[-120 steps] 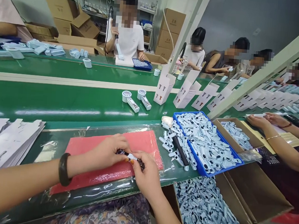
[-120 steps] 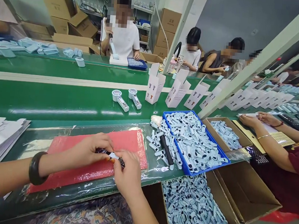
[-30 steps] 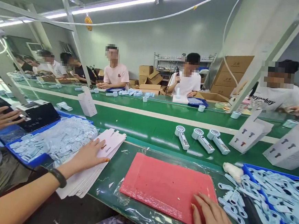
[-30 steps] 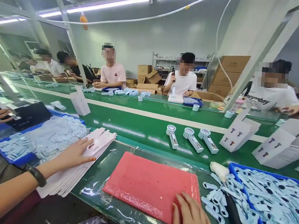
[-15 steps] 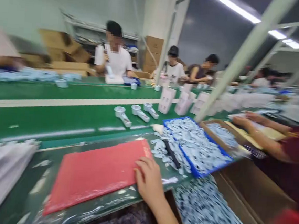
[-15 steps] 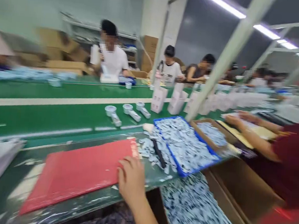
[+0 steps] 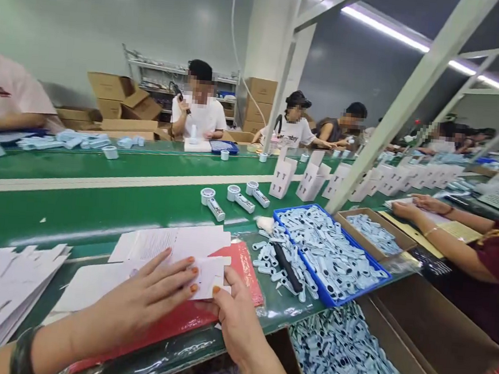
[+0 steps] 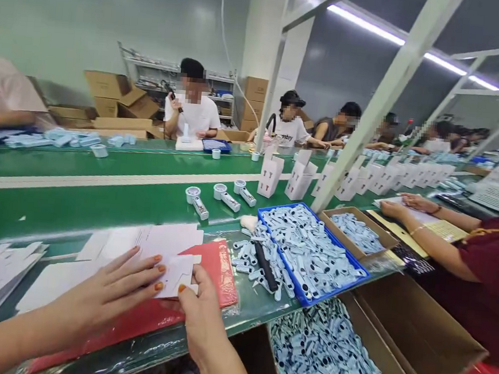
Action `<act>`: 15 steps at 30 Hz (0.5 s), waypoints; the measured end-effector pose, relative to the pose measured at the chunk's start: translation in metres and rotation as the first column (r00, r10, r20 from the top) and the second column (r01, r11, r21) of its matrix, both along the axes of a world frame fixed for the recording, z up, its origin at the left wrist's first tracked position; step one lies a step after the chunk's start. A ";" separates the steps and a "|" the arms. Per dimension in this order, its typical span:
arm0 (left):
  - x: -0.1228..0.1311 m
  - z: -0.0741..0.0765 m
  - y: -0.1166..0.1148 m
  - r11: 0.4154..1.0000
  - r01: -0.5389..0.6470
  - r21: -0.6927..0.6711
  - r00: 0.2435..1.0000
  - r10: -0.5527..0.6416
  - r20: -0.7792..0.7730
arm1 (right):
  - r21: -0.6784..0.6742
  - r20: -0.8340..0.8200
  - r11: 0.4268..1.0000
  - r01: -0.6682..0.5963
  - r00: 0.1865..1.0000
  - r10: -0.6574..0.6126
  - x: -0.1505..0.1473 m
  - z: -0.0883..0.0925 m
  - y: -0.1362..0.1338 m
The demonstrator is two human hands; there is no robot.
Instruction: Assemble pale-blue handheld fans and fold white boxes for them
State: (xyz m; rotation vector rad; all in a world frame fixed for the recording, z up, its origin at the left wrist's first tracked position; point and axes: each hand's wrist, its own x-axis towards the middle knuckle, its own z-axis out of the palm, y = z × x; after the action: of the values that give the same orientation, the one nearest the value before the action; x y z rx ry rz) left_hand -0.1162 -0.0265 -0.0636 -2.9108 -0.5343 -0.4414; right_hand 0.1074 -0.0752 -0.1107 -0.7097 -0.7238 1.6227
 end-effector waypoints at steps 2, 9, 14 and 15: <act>0.011 -0.001 0.019 0.995 -0.027 -0.095 0.997 0.033 0.065 | -0.006 0.086 0.998 0.055 0.995 -0.055 0.007 -0.005 -0.001; 0.046 0.005 0.100 0.951 -0.150 -0.271 0.959 0.207 0.195 | 0.093 0.190 0.994 0.057 0.979 -0.074 0.018 -0.008 -0.003; 0.067 0.021 0.097 0.974 0.025 -0.225 0.988 0.011 0.156 | -0.007 0.234 0.990 0.142 0.963 -0.137 0.021 -0.020 0.012; 0.070 0.022 0.090 0.966 0.055 -0.253 0.991 -0.023 0.128 | 0.004 0.241 0.984 0.176 0.955 -0.171 0.023 -0.023 0.015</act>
State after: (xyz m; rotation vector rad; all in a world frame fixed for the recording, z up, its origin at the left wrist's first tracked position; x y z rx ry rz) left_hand -0.0464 0.0636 -0.0412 -3.1607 -0.5918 -0.6049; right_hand 0.1304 -0.0597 -0.1335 -0.9677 -0.7980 1.3981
